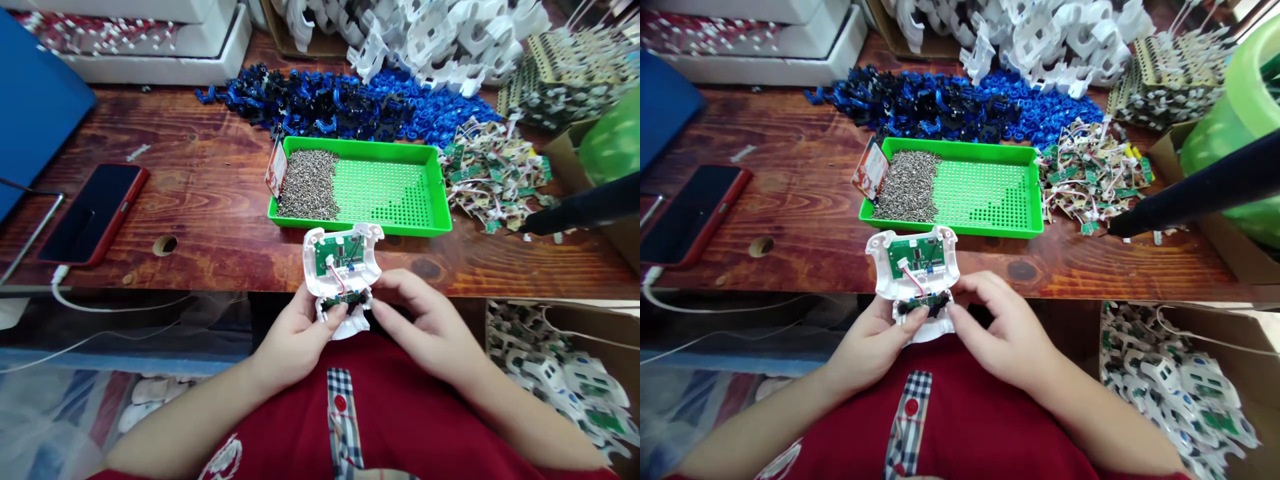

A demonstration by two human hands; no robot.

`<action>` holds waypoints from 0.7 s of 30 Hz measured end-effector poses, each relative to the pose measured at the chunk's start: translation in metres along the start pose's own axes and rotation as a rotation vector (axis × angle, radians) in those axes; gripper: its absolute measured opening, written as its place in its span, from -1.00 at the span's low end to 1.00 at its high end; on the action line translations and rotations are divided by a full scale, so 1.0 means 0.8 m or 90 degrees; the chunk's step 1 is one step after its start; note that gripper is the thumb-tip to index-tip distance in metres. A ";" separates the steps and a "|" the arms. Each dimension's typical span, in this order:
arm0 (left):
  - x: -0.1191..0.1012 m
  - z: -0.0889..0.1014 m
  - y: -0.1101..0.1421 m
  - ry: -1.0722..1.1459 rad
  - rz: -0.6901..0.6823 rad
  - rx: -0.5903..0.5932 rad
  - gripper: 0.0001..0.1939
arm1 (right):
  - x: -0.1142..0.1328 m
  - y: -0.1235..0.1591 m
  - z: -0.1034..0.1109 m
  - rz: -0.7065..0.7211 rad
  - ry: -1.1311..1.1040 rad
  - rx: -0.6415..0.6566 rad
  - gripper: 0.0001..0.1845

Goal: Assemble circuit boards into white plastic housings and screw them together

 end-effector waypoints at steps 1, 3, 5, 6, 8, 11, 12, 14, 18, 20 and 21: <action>0.000 0.000 0.000 -0.010 -0.002 0.003 -0.65 | 0.001 -0.001 -0.005 -0.004 0.007 0.029 -0.75; -0.001 -0.001 0.000 -0.032 -0.008 0.007 -0.62 | 0.005 -0.004 -0.009 0.004 0.021 0.028 -0.81; -0.002 -0.002 0.001 -0.061 -0.013 0.018 -0.61 | 0.007 -0.006 -0.010 0.002 0.002 0.007 -0.85; -0.003 -0.002 0.002 -0.080 -0.016 0.025 -0.61 | 0.006 -0.007 -0.011 -0.003 -0.016 0.005 -0.87; -0.005 -0.003 0.004 -0.129 -0.033 0.042 -0.61 | 0.005 -0.007 -0.013 -0.010 -0.051 0.003 -0.88; -0.009 -0.003 0.004 -0.210 -0.078 0.057 -0.61 | 0.003 -0.007 -0.017 -0.014 -0.089 0.004 -0.87; -0.010 -0.003 0.004 -0.231 -0.092 0.061 -0.61 | 0.003 -0.007 -0.017 -0.012 -0.095 0.000 -0.87; -0.011 -0.004 0.004 -0.252 -0.106 0.066 -0.61 | 0.004 -0.008 -0.017 -0.003 -0.096 -0.014 -0.88; -0.011 -0.004 0.002 -0.249 -0.076 0.061 -0.62 | 0.010 -0.010 -0.016 0.040 -0.063 -0.053 -0.90; -0.012 -0.002 0.000 -0.233 -0.058 0.039 -0.63 | 0.011 -0.011 -0.016 0.049 -0.042 -0.063 -0.93; -0.013 0.000 -0.001 -0.216 -0.050 0.022 -0.62 | 0.010 -0.011 -0.017 0.046 -0.033 -0.062 -0.93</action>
Point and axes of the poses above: each hand's wrist, its own y-axis away from the middle knuckle, its own z-axis out of the back of the hand, x = y × z, the point moved 5 cm from there along -y, towards the middle knuckle, and after that the axes turned 7 degrees about -z, right-handed, at the moved point
